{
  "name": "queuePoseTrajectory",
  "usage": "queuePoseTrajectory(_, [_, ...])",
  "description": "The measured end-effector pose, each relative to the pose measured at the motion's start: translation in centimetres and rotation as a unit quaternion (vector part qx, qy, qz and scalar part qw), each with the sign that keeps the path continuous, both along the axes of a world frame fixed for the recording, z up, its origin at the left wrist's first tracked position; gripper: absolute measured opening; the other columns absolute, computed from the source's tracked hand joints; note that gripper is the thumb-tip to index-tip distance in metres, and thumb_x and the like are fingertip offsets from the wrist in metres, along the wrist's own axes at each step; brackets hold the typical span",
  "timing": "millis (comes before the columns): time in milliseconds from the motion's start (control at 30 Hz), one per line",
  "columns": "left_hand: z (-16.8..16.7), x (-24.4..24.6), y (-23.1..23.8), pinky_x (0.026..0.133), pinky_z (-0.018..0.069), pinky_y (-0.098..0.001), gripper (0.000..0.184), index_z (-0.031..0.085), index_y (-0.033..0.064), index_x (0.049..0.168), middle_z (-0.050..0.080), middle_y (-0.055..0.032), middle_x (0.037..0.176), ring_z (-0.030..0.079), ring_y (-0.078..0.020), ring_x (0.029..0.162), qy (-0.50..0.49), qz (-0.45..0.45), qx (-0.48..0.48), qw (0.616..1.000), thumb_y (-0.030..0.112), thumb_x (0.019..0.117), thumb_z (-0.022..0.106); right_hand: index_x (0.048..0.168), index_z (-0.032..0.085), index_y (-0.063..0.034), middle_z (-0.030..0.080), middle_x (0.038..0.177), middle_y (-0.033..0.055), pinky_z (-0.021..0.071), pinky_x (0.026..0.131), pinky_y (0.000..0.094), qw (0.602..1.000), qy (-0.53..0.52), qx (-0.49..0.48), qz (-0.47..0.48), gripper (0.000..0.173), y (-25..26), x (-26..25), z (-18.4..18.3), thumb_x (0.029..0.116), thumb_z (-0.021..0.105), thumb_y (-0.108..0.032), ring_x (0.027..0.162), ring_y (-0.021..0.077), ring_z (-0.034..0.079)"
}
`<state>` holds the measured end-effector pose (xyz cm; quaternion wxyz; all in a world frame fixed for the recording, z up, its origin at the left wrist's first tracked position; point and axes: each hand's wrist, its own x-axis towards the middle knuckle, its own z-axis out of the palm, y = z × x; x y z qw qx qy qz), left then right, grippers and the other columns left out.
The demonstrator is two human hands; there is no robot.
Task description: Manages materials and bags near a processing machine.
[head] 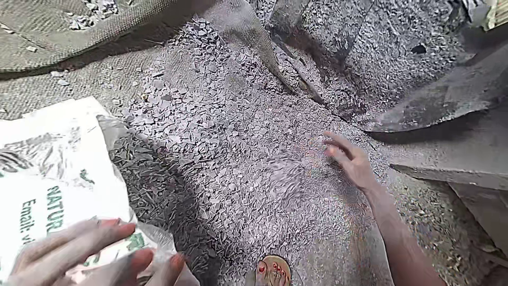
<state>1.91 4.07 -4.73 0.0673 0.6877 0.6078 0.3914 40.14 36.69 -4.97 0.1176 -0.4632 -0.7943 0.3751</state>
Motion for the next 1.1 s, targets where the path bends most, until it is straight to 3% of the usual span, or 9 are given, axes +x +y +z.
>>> queuePoseTrajectory(167, [5.7, -0.7, 19.2, 0.079, 0.0506, -0.0507, 0.034, 0.070, 0.0194, 0.117, 0.066, -0.0065, 0.120, 0.063, -0.0289, 0.106, 0.133, -0.113, -0.086, 0.981, 0.028, 0.0963, 0.045, 0.131, 0.060, 0.0117, 0.052, 0.140, 0.0376, 0.0364, 0.116, 0.0538, 0.895, -0.222, 0.145, -0.359, 0.049, 5.8, 5.7, -5.4, 0.1052, 0.054, -0.029, 0.135, 0.0478, 0.049])
queuePoseTrajectory(367, [-5.7, 5.7, 36.7, 0.111, 0.0377, -0.0638, 0.047, 0.057, 0.0023, 0.142, 0.057, -0.0267, 0.141, 0.052, -0.0430, 0.134, -0.064, -0.113, -0.371, 0.919, 0.033, 0.1111, 0.039, 0.130, 0.063, 0.0100, 0.060, 0.135, 0.0305, 0.0353, 0.116, 0.0539, 0.950, -0.111, 0.109, -0.272, 0.052, 2.6, -1.0, -5.0, 0.1060, 0.051, -0.034, 0.132, 0.0408, 0.054])
queuePoseTrajectory(433, [-9.0, 9.9, 38.2, 0.113, 0.0371, -0.0614, 0.053, 0.054, 0.0041, 0.145, 0.052, -0.0233, 0.149, 0.048, -0.0404, 0.139, -0.112, -0.054, -0.331, 0.935, 0.041, 0.1080, 0.044, 0.132, 0.063, 0.0024, 0.068, 0.127, 0.0146, 0.0507, 0.101, 0.0344, 0.974, -0.002, 0.015, -0.224, 0.048, 1.7, -0.9, -3.3, 0.1084, 0.034, -0.027, 0.118, 0.0172, 0.064])
queuePoseTrajectory(500, [-9.8, 12.4, 38.5, 0.117, 0.0321, -0.0597, 0.059, 0.050, 0.0016, 0.148, 0.045, -0.0243, 0.154, 0.041, -0.0409, 0.145, -0.129, -0.027, -0.313, 0.941, 0.043, 0.1057, 0.049, 0.124, 0.065, 0.0034, 0.070, 0.114, 0.0149, 0.0546, 0.087, 0.0343, 0.948, -0.014, 0.048, -0.313, 0.044, 2.6, 1.0, -3.1, 0.1104, 0.036, -0.026, 0.100, 0.0167, 0.067])
queuePoseTrajectory(667, [-10.6, 12.1, 38.6, 0.113, 0.0349, -0.0595, 0.047, 0.058, 0.0045, 0.143, 0.049, -0.0246, 0.148, 0.043, -0.0423, 0.140, -0.170, -0.048, -0.288, 0.941, 0.026, 0.1004, 0.055, 0.147, 0.042, 0.0120, 0.041, 0.150, 0.0378, 0.0271, 0.121, 0.0547, 0.872, -0.161, 0.102, -0.450, 0.064, 4.3, 1.1, -8.3, 0.1019, 0.060, -0.029, 0.144, 0.0491, 0.037])
queuePoseTrajectory(800, [-9.6, 15.6, 38.2, 0.109, 0.0414, -0.0572, 0.050, 0.057, 0.0031, 0.143, 0.052, -0.0227, 0.145, 0.051, -0.0389, 0.133, -0.239, -0.134, -0.306, 0.912, 0.019, 0.0956, 0.064, 0.155, 0.031, 0.0087, 0.024, 0.160, 0.0374, 0.0203, 0.125, 0.0522, 0.897, -0.071, 0.126, -0.417, 0.070, 2.5, -4.0, -9.3, 0.1001, 0.061, -0.023, 0.152, 0.0483, 0.022])
queuePoseTrajectory(900, [-6.5, 17.6, 36.1, 0.111, 0.0400, -0.0564, 0.046, 0.057, 0.0007, 0.141, 0.055, -0.0245, 0.143, 0.054, -0.0379, 0.132, -0.304, -0.232, -0.367, 0.848, 0.021, 0.1012, 0.063, 0.151, 0.034, 0.0132, 0.038, 0.155, 0.0328, 0.0302, 0.123, 0.0395, 0.927, 0.056, 0.116, -0.353, 0.057, -0.3, -5.1, -8.4, 0.1028, 0.049, -0.013, 0.147, 0.0332, 0.038])
queuePoseTrajectory(1033, [-10.9, 18.9, 36.7, 0.083, 0.0528, -0.0523, 0.036, 0.078, 0.0104, 0.092, 0.074, -0.0067, 0.097, 0.069, -0.0229, 0.095, -0.275, -0.203, -0.206, 0.917, 0.035, 0.1017, 0.053, 0.122, 0.056, 0.0190, 0.063, 0.116, 0.0237, 0.0487, 0.098, 0.0263, 0.887, 0.067, 0.195, -0.413, 0.038, -1.9, 1.1, -9.6, 0.1077, 0.039, -0.012, 0.108, 0.0145, 0.062])
queuePoseTrajectory(1100, [-11.3, 18.3, 37.7, 0.112, 0.0357, -0.0576, 0.036, 0.075, 0.0150, 0.121, 0.064, -0.0040, 0.140, 0.053, -0.0261, 0.136, -0.203, -0.151, -0.215, 0.943, 0.029, 0.1042, 0.046, 0.129, 0.057, 0.0170, 0.061, 0.130, 0.0306, 0.0463, 0.107, 0.0348, 0.887, -0.018, 0.204, -0.415, 0.040, -1.6, 3.9, -10.5, 0.1075, 0.040, -0.012, 0.122, 0.0283, 0.061])
